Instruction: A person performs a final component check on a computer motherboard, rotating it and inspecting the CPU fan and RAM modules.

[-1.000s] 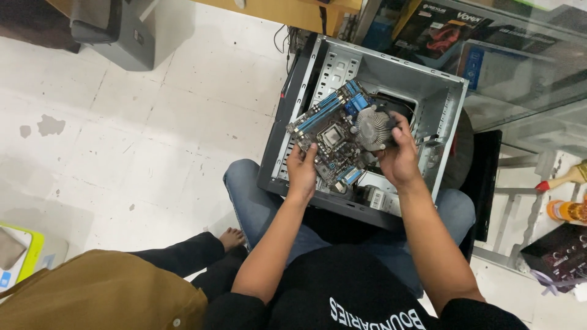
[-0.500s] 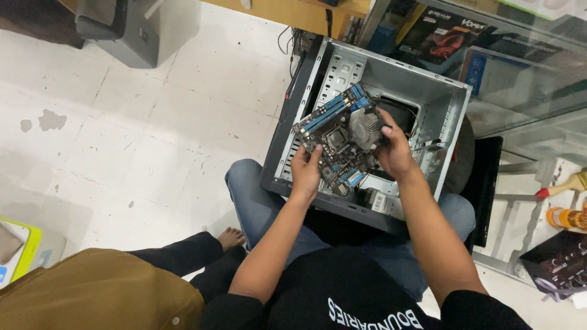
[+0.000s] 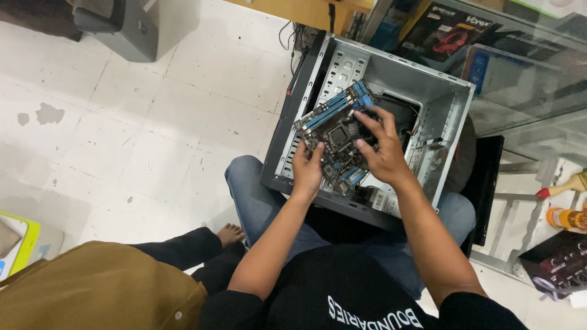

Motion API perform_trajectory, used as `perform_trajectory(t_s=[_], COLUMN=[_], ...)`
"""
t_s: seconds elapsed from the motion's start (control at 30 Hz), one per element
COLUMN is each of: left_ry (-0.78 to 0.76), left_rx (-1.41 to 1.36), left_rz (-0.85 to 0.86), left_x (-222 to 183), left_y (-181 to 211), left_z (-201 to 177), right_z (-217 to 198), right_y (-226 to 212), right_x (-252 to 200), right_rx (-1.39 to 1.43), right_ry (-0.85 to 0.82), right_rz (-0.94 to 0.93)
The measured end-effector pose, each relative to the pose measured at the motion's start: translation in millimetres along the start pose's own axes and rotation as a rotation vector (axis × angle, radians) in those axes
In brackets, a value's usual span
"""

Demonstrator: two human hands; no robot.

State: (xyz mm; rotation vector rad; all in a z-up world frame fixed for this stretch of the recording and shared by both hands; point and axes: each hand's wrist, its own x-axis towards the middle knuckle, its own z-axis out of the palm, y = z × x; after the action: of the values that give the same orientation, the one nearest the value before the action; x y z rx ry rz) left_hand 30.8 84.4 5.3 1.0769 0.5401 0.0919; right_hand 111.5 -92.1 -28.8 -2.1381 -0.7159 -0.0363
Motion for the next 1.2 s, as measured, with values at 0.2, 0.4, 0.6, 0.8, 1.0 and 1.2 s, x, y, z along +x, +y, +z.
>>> perform_trajectory(t_s=[0.2,0.4,0.6,0.8,1.0,1.2], left_ry=[0.015,-0.018,0.058,0.072,0.069,0.042], left_rx=[0.007,-0.003,0.024,0.056,0.052,-0.005], left_rz=[0.023,0.068,0.165,0.168,0.187,0.113], left_x=[-3.0,17.8,24.1,24.7,20.4,29.4], left_y=[-0.6,-42.0,-56.5,-51.5,-38.9,-63.9], left_z=[-2.0,-19.6,-17.5,-17.1,-15.9,-21.7], right_z=[8.4,21.1,30.1,27.4,23.1,15.9], right_y=[-10.6,-12.6,-5.0,-21.2,-30.1,-31.1], right_x=[1.1,4.6,4.5,8.0,10.1,10.5], right_rx=[-0.359,-0.549,-0.593,-0.494,-0.338,-0.260], right_ry=[-0.082,-0.090,-0.099,-0.099,-0.048,-0.066], right_rz=[-0.101,-0.218,-0.202,-0.101,0.043,0.070])
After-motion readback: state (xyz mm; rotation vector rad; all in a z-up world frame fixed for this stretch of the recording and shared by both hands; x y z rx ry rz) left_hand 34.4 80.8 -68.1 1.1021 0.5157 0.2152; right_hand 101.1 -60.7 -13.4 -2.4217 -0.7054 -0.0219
